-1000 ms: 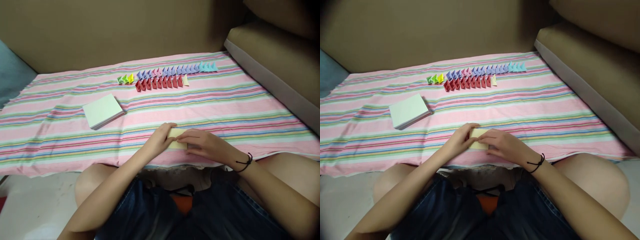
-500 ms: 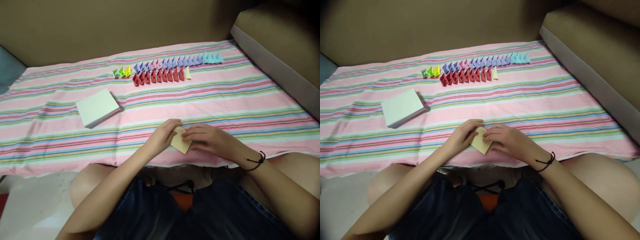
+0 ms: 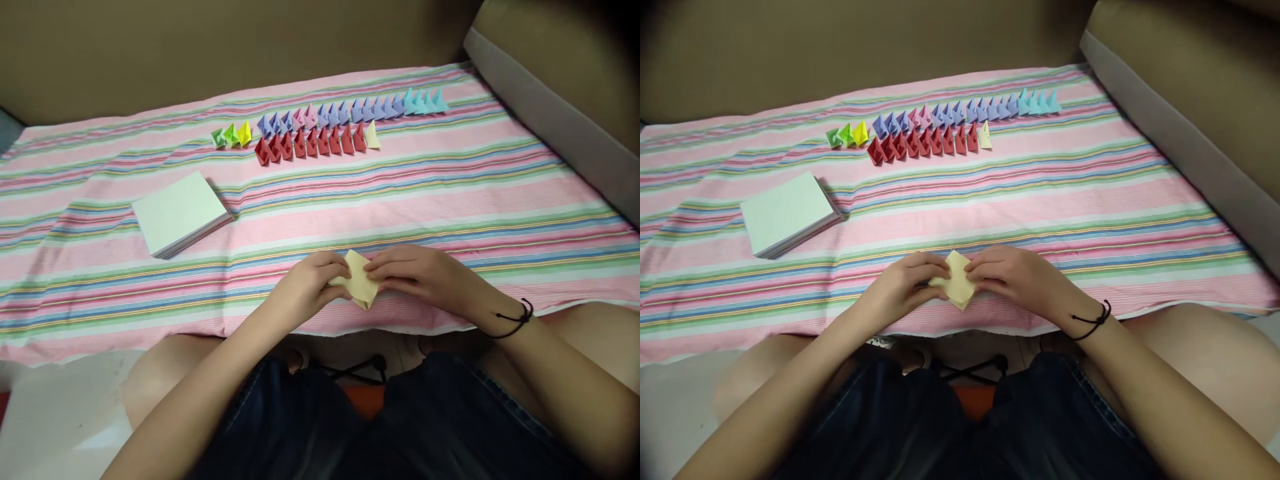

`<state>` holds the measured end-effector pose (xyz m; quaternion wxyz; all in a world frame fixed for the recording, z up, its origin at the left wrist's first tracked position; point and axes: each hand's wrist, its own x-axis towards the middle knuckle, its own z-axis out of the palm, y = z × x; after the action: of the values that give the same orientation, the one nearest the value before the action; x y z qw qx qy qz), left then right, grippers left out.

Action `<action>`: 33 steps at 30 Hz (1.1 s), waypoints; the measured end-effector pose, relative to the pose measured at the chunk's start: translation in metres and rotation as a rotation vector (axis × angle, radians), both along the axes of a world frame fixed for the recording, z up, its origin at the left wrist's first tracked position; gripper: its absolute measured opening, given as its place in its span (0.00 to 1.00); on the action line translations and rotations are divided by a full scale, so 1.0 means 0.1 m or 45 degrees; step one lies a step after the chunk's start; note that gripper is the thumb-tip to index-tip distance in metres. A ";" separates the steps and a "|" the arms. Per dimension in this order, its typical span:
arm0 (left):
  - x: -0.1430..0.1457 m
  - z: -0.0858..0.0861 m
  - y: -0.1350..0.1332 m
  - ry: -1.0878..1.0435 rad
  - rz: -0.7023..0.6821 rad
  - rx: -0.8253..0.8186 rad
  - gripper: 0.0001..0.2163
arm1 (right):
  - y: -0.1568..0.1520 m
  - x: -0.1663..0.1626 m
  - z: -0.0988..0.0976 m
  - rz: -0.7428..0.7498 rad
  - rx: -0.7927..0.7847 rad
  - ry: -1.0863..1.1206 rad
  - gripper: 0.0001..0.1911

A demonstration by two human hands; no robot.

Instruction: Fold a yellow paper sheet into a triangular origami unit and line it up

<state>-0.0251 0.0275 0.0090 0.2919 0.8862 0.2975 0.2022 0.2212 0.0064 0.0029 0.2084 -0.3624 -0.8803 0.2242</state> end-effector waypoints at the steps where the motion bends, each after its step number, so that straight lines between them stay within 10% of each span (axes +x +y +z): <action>1: 0.01 0.02 0.00 -0.015 0.002 -0.032 0.06 | 0.00 0.00 0.00 -0.004 -0.023 0.011 0.11; 24: 0.12 -0.02 -0.12 0.014 0.480 -0.181 0.04 | -0.12 -0.39 -0.03 -0.753 -0.293 0.247 0.07; 33: 0.16 -0.17 -0.22 0.142 0.395 0.258 0.15 | -0.13 -0.47 -0.04 -0.853 -0.258 0.181 0.04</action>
<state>-0.0087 0.0058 -0.0080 0.1497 0.8645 0.4244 0.2241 0.1743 -0.0065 -0.0007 0.2942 -0.6334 -0.6690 0.2543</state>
